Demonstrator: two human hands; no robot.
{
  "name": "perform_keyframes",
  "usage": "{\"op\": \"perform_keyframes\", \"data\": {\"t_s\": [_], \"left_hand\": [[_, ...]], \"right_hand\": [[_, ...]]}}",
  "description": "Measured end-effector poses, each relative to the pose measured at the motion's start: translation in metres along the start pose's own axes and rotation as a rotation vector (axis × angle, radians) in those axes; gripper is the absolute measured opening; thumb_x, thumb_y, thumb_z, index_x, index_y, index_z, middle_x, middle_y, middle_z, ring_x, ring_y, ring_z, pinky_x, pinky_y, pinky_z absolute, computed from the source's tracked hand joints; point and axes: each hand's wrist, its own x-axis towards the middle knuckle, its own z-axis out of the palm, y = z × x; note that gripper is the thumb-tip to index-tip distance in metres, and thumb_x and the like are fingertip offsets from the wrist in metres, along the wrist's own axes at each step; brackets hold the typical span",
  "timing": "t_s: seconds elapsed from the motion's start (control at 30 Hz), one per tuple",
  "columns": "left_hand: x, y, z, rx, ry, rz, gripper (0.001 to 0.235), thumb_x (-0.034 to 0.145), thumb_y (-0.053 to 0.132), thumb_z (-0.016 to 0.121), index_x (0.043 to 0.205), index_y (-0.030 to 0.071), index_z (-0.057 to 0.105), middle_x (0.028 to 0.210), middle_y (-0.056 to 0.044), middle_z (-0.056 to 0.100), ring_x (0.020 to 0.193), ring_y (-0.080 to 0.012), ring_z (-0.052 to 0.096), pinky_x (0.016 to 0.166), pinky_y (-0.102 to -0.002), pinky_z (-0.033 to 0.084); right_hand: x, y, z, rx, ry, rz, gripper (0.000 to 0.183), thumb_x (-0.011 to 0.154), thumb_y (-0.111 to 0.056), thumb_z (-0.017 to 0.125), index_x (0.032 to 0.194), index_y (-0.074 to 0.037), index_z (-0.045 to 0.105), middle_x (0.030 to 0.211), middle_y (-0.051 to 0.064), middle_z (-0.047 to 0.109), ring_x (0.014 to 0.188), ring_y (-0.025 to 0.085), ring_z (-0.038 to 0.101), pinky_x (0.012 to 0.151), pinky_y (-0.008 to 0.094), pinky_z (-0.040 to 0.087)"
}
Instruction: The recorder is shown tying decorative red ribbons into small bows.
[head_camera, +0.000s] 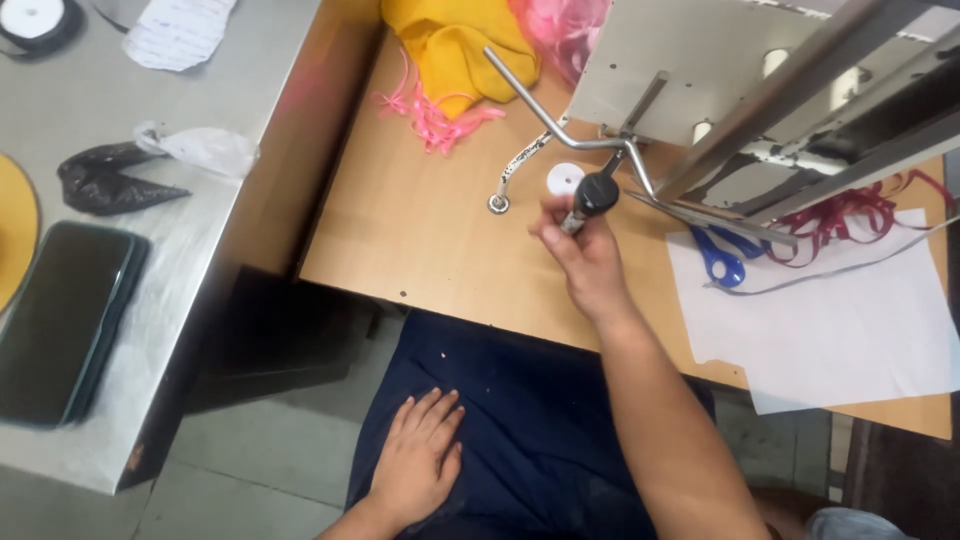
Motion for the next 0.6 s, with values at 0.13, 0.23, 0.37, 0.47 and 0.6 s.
{"op": "perform_keyframes", "data": {"t_s": [0.13, 0.23, 0.37, 0.47, 0.6], "left_hand": [[0.013, -0.019, 0.001, -0.039, 0.028, -0.034, 0.047, 0.083, 0.018, 0.065, 0.128, 0.003, 0.063, 0.145, -0.014, 0.055, 0.139, -0.0346, 0.043, 0.116, -0.053, 0.026], [0.01, -0.023, -0.003, -0.079, 0.022, -0.118, 0.047, 0.085, 0.018, 0.066, 0.129, 0.004, 0.063, 0.145, -0.014, 0.056, 0.14, -0.0349, 0.044, 0.116, -0.054, 0.026], [0.017, -0.031, -0.002, -0.078, 0.078, -0.123, 0.047, 0.085, 0.019, 0.067, 0.13, 0.007, 0.065, 0.146, -0.013, 0.058, 0.141, -0.0338, 0.045, 0.12, -0.055, 0.026], [-0.002, -0.045, 0.001, -0.177, 0.081, -0.138, 0.049, 0.088, 0.021, 0.066, 0.134, 0.005, 0.065, 0.149, -0.014, 0.057, 0.146, -0.0335, 0.043, 0.122, -0.056, 0.025], [-0.023, -0.041, 0.01, -0.161, 0.11, -0.157, 0.044, 0.09, 0.022, 0.066, 0.131, 0.007, 0.067, 0.15, -0.012, 0.058, 0.148, -0.032, 0.044, 0.124, -0.055, 0.025]], "right_hand": [[-0.039, 0.081, -0.009, 0.362, 0.24, 0.235, 0.016, 0.104, -0.017, 0.066, 0.115, -0.009, 0.059, 0.101, 0.004, 0.061, 0.089, 0.012, 0.057, 0.084, 0.029, 0.05], [-0.064, 0.09, -0.027, 0.569, 0.285, 0.141, 0.014, 0.101, -0.016, 0.07, 0.107, -0.016, 0.057, 0.09, -0.002, 0.056, 0.078, 0.009, 0.049, 0.075, 0.028, 0.043], [-0.046, 0.175, -0.052, 0.789, 0.06, 0.068, 0.013, 0.102, -0.017, 0.071, 0.102, -0.019, 0.058, 0.079, -0.005, 0.051, 0.068, 0.009, 0.043, 0.068, 0.028, 0.037], [-0.038, 0.25, -0.062, 0.866, -0.11, 0.085, 0.013, 0.102, -0.019, 0.071, 0.101, -0.018, 0.058, 0.078, -0.004, 0.051, 0.067, 0.011, 0.044, 0.07, 0.03, 0.038], [-0.035, 0.293, -0.089, 0.889, -0.25, 0.14, 0.014, 0.103, -0.022, 0.07, 0.099, -0.017, 0.058, 0.077, -0.002, 0.051, 0.067, 0.013, 0.045, 0.072, 0.032, 0.038]]}}
